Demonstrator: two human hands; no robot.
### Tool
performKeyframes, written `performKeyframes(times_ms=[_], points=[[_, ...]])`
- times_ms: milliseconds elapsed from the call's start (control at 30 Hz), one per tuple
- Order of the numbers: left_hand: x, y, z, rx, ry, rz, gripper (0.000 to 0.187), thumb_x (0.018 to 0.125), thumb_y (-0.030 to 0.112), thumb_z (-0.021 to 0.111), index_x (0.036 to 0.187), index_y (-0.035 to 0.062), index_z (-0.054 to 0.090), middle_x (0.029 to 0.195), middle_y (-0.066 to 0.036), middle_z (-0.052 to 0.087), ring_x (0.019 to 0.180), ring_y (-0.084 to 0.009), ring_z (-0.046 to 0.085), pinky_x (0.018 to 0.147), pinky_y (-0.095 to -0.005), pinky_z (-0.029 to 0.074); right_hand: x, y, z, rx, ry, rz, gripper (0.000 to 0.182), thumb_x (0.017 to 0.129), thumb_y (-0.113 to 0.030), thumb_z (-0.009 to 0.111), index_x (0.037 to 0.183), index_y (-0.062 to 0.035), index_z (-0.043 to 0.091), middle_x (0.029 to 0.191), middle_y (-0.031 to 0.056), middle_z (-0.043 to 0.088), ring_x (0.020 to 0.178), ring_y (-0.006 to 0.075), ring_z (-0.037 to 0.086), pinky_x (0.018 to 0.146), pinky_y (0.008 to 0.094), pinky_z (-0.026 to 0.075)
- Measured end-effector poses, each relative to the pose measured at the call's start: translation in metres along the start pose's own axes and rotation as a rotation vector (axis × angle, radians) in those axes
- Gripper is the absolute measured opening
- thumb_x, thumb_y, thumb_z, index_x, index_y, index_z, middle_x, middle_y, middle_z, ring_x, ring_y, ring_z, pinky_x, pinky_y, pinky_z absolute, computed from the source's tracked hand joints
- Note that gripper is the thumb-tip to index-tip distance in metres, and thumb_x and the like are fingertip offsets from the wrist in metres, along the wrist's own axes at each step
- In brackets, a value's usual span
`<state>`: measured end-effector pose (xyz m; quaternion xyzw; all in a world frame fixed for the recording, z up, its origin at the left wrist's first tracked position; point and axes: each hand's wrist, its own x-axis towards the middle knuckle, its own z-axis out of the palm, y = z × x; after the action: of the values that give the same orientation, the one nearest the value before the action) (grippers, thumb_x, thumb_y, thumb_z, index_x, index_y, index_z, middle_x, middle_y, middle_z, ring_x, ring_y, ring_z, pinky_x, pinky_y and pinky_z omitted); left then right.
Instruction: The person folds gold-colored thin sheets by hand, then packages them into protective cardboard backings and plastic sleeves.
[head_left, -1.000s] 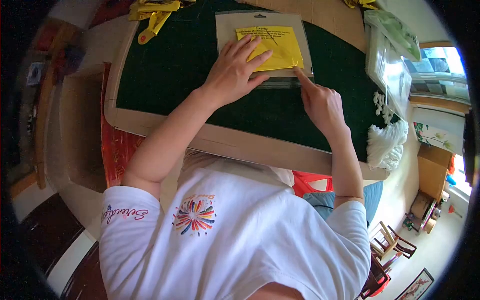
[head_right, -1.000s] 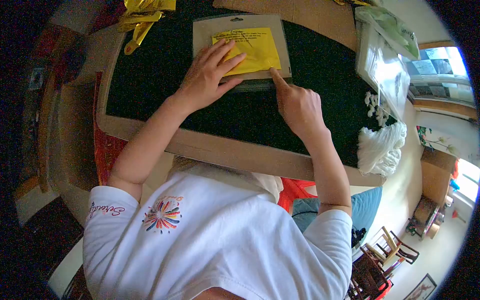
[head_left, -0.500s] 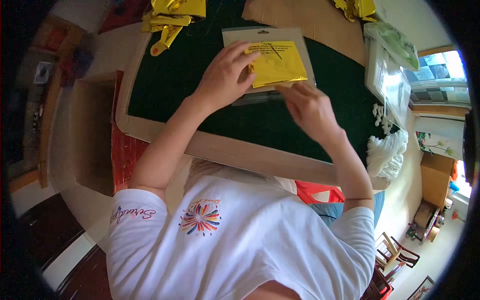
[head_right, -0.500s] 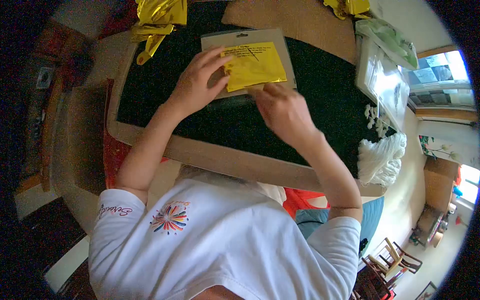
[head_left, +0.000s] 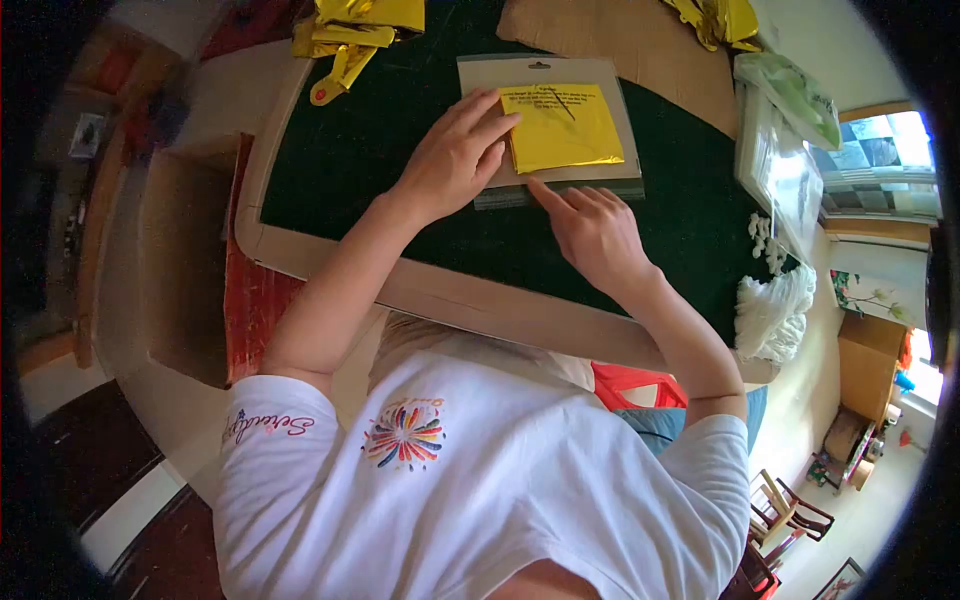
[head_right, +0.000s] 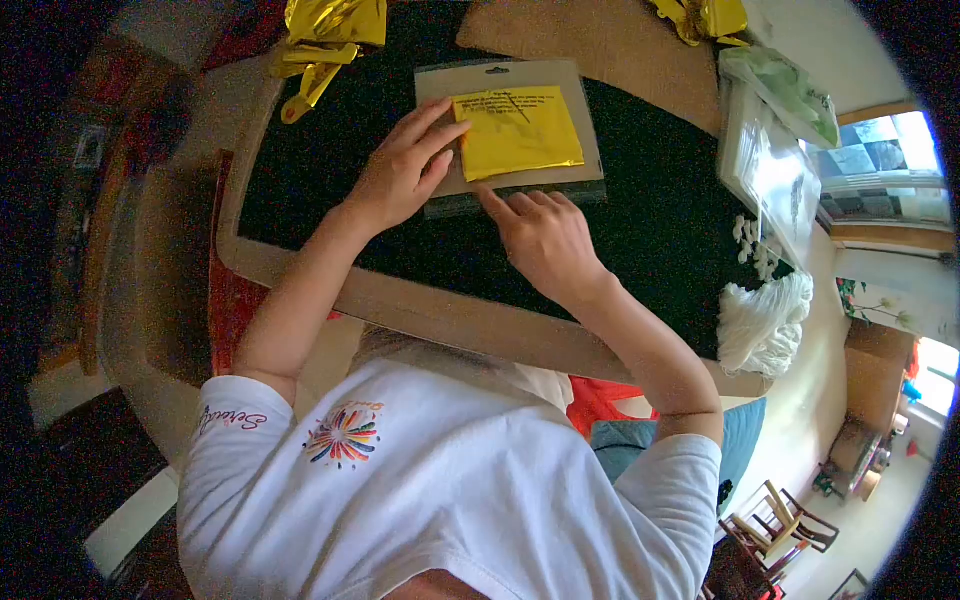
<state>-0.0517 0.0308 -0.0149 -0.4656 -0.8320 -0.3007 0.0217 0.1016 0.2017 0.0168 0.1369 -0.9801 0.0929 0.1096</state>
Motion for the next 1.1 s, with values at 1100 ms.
performKeyframes(times_ms=[1100], points=[[0.033,0.025,0.011,0.126,0.022,0.083,0.041,0.098,0.030,0.056,0.134,0.0103,0.055,0.149,-0.018,0.038,0.143,-0.0340,0.029,0.117,-0.0507,0.024,0.029,0.051,-0.020,0.075,0.232,0.263,0.035,0.087,0.002,0.060,0.121,-0.0045,0.063,0.107,0.0159,0.063,0.092,0.0304,0.064,0.078,0.0381,0.054]])
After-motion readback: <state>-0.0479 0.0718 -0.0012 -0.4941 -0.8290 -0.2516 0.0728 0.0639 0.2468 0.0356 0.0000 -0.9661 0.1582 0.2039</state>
